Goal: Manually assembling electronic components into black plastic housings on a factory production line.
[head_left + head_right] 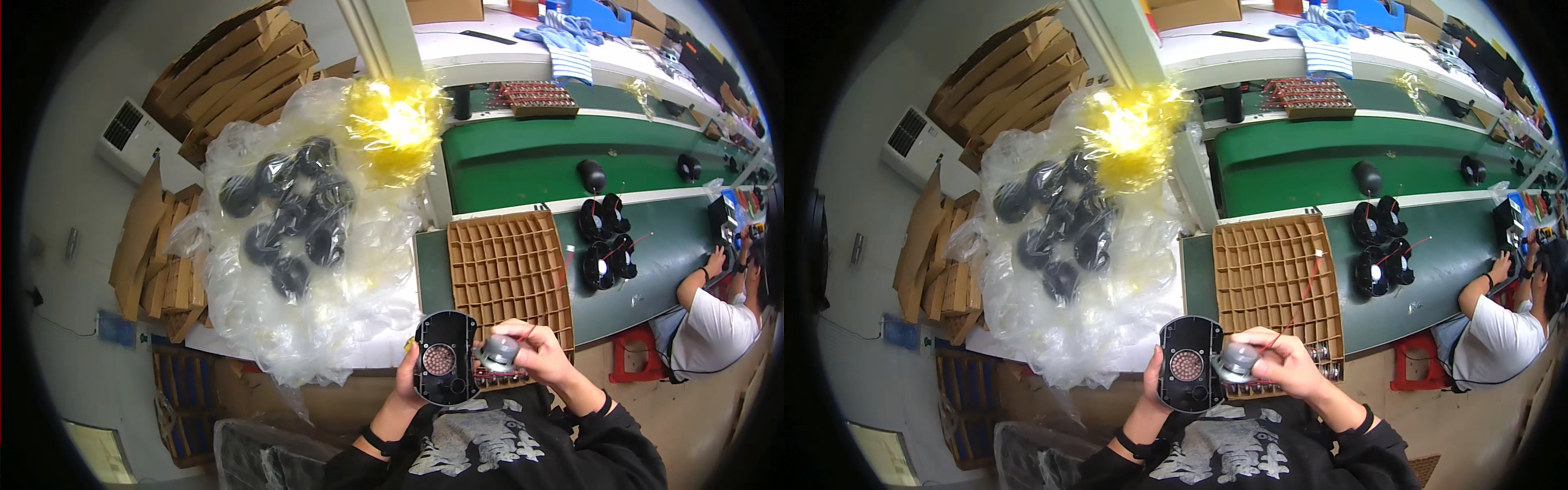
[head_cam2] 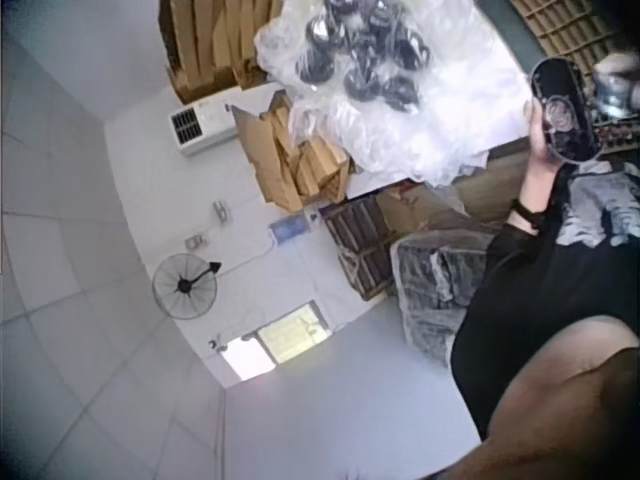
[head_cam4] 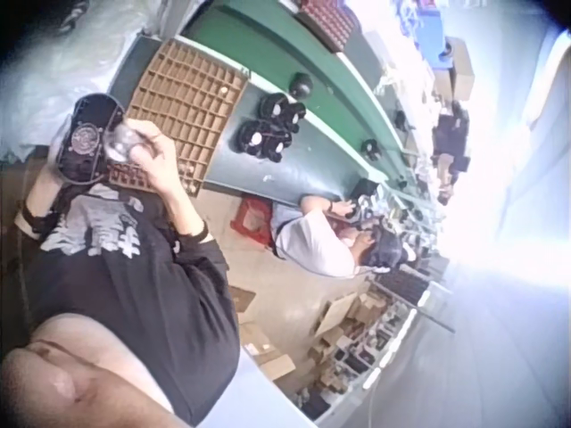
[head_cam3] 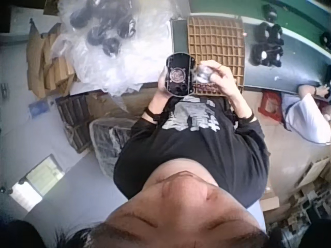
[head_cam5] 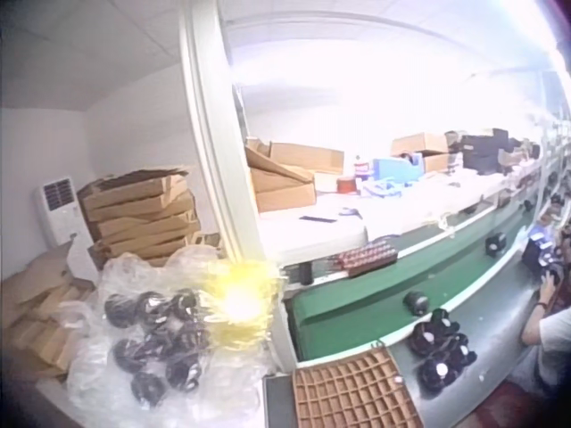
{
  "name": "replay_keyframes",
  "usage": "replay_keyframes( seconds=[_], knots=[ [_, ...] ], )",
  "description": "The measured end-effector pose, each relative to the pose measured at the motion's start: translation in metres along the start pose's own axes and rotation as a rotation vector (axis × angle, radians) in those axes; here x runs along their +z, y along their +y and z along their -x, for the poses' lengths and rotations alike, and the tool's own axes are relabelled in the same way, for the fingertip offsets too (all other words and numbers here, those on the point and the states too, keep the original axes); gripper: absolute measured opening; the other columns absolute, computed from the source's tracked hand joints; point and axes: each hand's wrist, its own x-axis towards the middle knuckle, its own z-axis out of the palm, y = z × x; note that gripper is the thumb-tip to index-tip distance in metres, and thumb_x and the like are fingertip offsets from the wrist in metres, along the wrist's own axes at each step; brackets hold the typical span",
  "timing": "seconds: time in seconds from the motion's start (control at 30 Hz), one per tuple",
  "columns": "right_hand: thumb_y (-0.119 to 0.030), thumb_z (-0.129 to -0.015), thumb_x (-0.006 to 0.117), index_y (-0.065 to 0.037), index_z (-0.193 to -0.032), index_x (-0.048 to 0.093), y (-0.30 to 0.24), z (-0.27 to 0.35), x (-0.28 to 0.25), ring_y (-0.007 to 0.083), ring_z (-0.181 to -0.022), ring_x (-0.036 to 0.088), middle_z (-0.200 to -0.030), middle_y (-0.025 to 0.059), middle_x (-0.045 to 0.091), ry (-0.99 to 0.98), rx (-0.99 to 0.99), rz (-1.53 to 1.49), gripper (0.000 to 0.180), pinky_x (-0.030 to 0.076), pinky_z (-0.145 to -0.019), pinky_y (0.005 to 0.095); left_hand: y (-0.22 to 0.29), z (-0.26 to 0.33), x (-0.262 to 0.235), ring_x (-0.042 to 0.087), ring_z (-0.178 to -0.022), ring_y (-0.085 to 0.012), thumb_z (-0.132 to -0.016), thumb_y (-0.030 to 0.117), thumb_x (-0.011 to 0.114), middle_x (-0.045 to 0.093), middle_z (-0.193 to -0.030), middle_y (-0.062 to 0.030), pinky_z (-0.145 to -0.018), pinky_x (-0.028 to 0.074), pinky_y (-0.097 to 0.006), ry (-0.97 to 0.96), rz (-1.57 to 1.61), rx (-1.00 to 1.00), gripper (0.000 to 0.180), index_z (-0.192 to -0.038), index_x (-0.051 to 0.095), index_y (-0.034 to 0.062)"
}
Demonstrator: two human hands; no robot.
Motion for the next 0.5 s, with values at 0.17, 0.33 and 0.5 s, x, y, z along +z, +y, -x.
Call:
replay_keyframes(
  seconds=[0.17,0.33,0.5],
  knots=[
    [-0.019,-0.071,0.076,-0.004,-0.115,0.062,-0.037,-0.015,0.053,0.0285,-0.098,0.056,-0.102,0.0101,0.060,-0.120,-0.481,0.893,0.049,0.042,-0.092,0.0419,-0.001,0.012,0.004,0.051,-0.120,-0.0278,-0.092,0.060,0.037,0.048,-0.133,-0.0179,-0.102,0.041,-0.041,0.062,-0.182,0.072,0.078,-0.138,0.031,-0.0029],
    [-0.028,-0.071,0.076,-0.006,-0.113,0.063,-0.032,-0.023,0.071,0.0263,-0.103,0.054,-0.103,0.0069,0.060,-0.142,-0.537,1.212,0.049,0.035,-0.100,0.0507,-0.002,0.015,0.018,0.050,-0.120,-0.0286,-0.089,0.064,0.039,0.046,-0.133,-0.0179,-0.101,0.043,-0.041,0.179,-0.341,0.102,0.082,-0.138,0.031,-0.0014],
    [-0.028,-0.071,0.074,-0.006,-0.110,0.063,-0.043,-0.025,0.077,0.0246,-0.106,0.052,-0.099,0.0062,0.061,-0.216,-0.394,1.309,0.046,0.021,-0.110,0.0556,0.002,0.015,0.017,0.052,-0.119,-0.0279,-0.088,0.064,0.041,0.047,-0.131,-0.0184,-0.101,0.043,-0.040,0.124,-0.320,0.067,0.084,-0.136,0.032,-0.0040]
  ],
)
